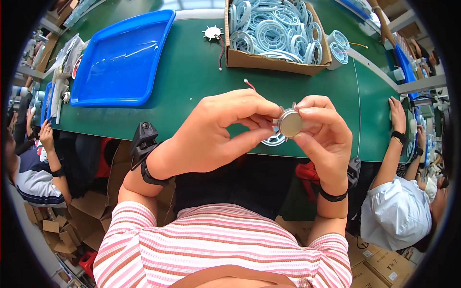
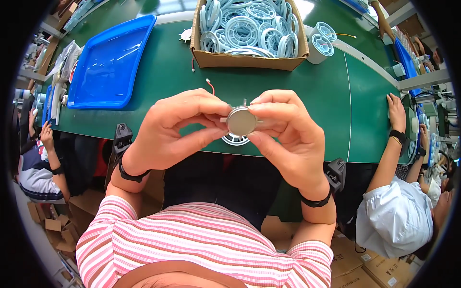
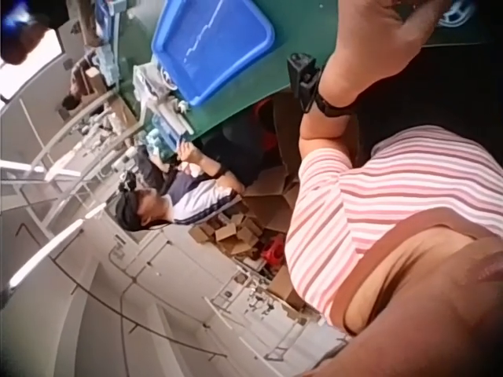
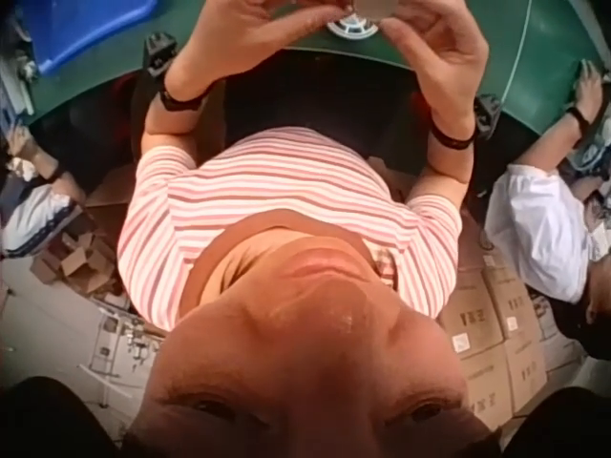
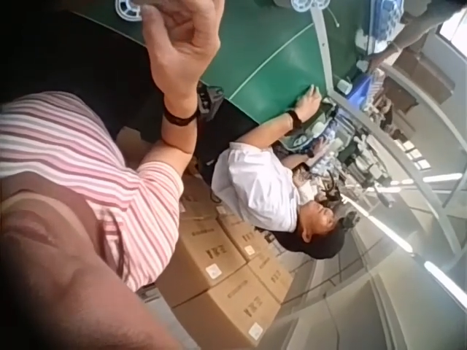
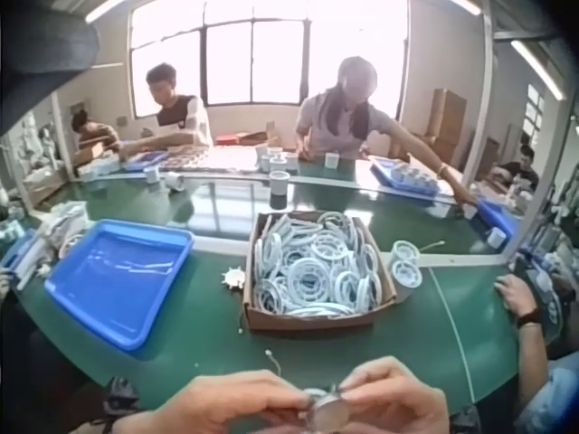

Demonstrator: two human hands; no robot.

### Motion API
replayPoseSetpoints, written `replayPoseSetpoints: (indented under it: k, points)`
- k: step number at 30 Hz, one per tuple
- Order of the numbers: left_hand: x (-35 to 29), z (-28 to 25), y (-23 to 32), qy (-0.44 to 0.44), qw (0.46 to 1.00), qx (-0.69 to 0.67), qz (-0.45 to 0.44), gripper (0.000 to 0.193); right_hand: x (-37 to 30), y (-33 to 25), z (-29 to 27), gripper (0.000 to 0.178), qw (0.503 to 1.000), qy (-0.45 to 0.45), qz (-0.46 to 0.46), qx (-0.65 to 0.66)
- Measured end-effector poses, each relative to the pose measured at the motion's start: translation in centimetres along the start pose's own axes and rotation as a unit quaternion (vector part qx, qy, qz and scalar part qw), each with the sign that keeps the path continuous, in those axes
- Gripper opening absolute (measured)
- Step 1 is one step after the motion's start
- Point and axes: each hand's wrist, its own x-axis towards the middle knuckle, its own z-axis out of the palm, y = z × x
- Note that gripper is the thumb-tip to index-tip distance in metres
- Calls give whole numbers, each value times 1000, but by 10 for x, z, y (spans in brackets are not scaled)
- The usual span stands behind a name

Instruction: Assembling small electronic or mechanical parts at a factory workstation.

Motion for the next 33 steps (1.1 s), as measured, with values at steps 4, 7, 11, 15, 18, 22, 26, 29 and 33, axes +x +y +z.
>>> replayPoseSetpoints:
  k: [4,7,11,15,18,22,26,29,33]
  points:
    - [2,-2,6,13,1000,7,12,26,-4,-2,5,43,990,-1,-74,-124]
    - [2,-5,9,4,1000,-8,13,24,-7,-5,2,42,990,-8,-68,-126]
    - [3,-13,9,-30,998,26,41,24,-6,-12,5,41,978,-30,-67,-197]
    - [-11,-8,4,13,992,126,11,21,-7,-15,9,41,947,-36,-63,-313]
    - [-23,6,0,58,984,169,-11,15,-8,-17,12,41,928,-37,-60,-366]
    - [-28,9,-8,74,991,42,-104,11,-8,-19,16,41,916,-42,-58,-394]
    - [-30,8,-15,37,994,-18,-105,7,-10,-20,18,40,916,-37,-47,-398]
    - [-33,15,-25,39,988,-75,-126,11,-11,-21,18,39,916,-32,-35,-399]
    - [-37,21,-16,42,967,-148,-202,17,-13,-18,21,38,922,-17,-23,-387]
